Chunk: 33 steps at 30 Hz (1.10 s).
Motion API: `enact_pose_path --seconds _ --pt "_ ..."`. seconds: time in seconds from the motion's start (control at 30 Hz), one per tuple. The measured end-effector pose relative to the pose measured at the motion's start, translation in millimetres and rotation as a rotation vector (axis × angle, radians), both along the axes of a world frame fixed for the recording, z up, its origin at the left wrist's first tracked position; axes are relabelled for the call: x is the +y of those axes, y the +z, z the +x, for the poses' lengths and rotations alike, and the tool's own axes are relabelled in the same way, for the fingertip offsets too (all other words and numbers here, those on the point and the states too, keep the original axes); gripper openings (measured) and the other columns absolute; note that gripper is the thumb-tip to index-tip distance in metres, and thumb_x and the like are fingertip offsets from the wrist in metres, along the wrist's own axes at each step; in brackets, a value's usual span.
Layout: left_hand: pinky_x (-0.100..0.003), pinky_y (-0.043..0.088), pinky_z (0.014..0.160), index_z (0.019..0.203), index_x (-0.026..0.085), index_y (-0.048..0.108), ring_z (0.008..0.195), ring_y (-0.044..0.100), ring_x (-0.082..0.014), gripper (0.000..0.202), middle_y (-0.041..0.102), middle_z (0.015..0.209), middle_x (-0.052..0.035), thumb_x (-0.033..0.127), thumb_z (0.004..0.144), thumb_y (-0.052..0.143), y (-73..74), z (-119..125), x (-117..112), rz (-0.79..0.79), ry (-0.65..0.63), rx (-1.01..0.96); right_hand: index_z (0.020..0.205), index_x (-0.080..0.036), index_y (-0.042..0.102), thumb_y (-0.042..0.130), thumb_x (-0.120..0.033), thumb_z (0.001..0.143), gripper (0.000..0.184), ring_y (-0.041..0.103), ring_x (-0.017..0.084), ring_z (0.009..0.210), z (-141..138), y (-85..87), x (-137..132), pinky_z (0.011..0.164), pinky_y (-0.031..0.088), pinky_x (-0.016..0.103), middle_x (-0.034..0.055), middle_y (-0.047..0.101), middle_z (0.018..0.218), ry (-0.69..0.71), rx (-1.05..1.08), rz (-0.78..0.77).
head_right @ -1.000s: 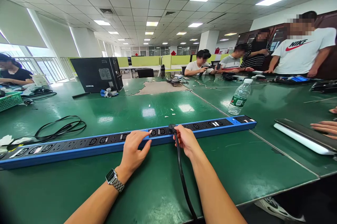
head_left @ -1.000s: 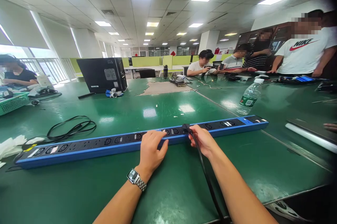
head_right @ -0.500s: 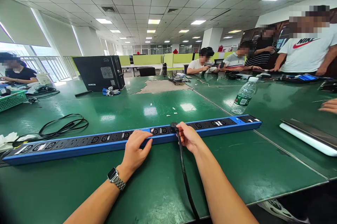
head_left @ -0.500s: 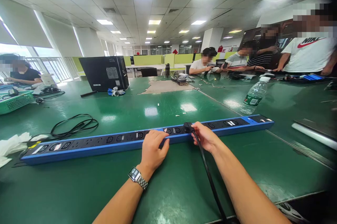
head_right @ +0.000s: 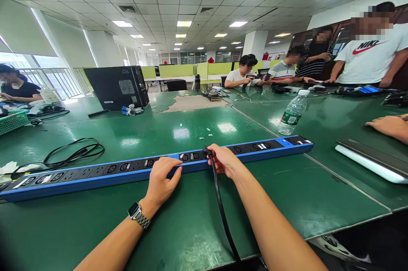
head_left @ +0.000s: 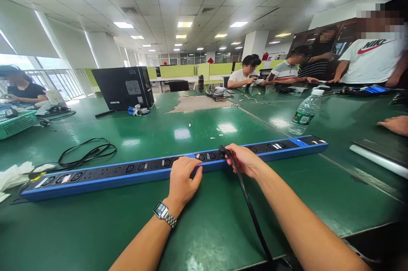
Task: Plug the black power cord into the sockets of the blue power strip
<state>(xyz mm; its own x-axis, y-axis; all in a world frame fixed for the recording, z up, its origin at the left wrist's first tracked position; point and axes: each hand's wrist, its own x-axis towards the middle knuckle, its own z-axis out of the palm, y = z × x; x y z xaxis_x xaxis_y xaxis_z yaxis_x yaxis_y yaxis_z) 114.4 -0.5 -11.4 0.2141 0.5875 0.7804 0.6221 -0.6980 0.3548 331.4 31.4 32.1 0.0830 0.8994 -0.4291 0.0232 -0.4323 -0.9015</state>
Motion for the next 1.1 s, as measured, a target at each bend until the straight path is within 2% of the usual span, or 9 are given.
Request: enact_pose_path --seconds 0.17,0.27,0.37,0.43,0.53,0.63,0.93,1.1 --pt "-0.035 0.047 0.082 0.092 0.021 0.067 0.088 0.064 -0.0192 0.011 0.073 0.09 -0.0041 0.019 0.087 0.057 -2.4 -3 2 0.0 0.015 -0.03 0.06 -0.019 0.047 0.055 -0.034 0.086 0.031 0.033 0.006 0.031 4 -4.3 2 0.033 0.033 0.019 -0.0053 0.044 0.041 -0.021 0.004 0.009" --pt "-0.035 0.046 0.082 0.093 0.021 0.067 0.088 0.064 -0.0187 0.011 0.073 0.091 -0.0035 0.019 0.086 0.058 -3.4 -3 3 0.005 0.012 -0.045 0.06 -0.018 0.048 0.059 -0.034 0.084 0.03 0.035 0.006 0.031 4 -7.3 1 0.033 0.034 0.019 -0.0045 0.046 0.042 -0.033 -0.019 0.018" --pt "-0.035 0.045 0.084 0.094 0.021 0.067 0.088 0.064 -0.0188 0.012 0.073 0.091 -0.0032 0.02 0.087 0.057 -2.1 -4 3 0.003 0.04 -0.058 0.062 -0.017 0.052 0.053 -0.038 0.087 0.033 0.04 0.007 0.032 1 -11.8 -3 0.034 0.036 0.02 -0.0027 0.049 0.044 -0.037 -0.028 0.017" --pt "-0.038 0.043 0.087 0.096 0.022 0.067 0.092 0.063 -0.0209 0.014 0.072 0.092 -0.0037 0.021 0.086 0.057 -0.5 -8 4 -0.025 0.142 -0.063 0.063 -0.016 0.055 0.047 -0.043 0.09 0.039 0.04 0.007 0.031 -2 -17.5 -7 0.034 0.037 0.02 -0.0029 0.048 0.043 -0.032 0.039 0.022" --pt "-0.045 0.038 0.095 0.108 0.023 0.064 0.106 0.059 -0.0263 0.025 0.071 0.105 -0.0059 0.022 0.084 0.059 1.4 -15 5 -0.135 0.362 -0.028 0.067 -0.015 0.059 0.046 -0.05 0.091 0.044 0.038 0.006 0.03 -7 -28.5 -12 0.035 0.037 0.019 -0.0048 0.046 0.041 -0.053 0.17 0.1" --pt "-0.049 0.033 0.101 0.119 0.021 0.059 0.116 0.053 -0.0283 0.036 0.066 0.119 -0.008 0.025 0.083 0.059 1.8 -18 5 -0.233 0.457 0.05 0.069 -0.015 0.061 0.049 -0.052 0.089 0.044 0.035 0.006 0.028 -10 -36.4 -14 0.034 0.036 0.019 -0.0057 0.045 0.038 -0.064 0.216 0.204" --pt "-0.049 0.029 0.104 0.123 0.021 0.056 0.119 0.051 -0.0273 0.038 0.063 0.123 -0.0091 0.033 0.087 0.056 0.8 -12 3 -0.321 0.469 0.146 0.068 -0.015 0.062 0.053 -0.052 0.085 0.043 0.032 0.006 0.027 -11 -42.0 -10 0.033 0.033 0.02 -0.0063 0.043 0.037 -0.063 0.294 0.244" --pt "-0.05 0.03 0.103 0.122 0.02 0.056 0.119 0.051 -0.0287 0.038 0.064 0.123 -0.0098 0.034 0.087 0.057 -0.1 -13 5 -0.329 0.473 0.136 0.066 -0.016 0.061 0.059 -0.045 0.08 0.033 0.03 0.005 0.03 -9 -34.9 -13 0.036 0.033 0.02 -0.0082 0.039 0.037 -0.031 0.437 0.307"
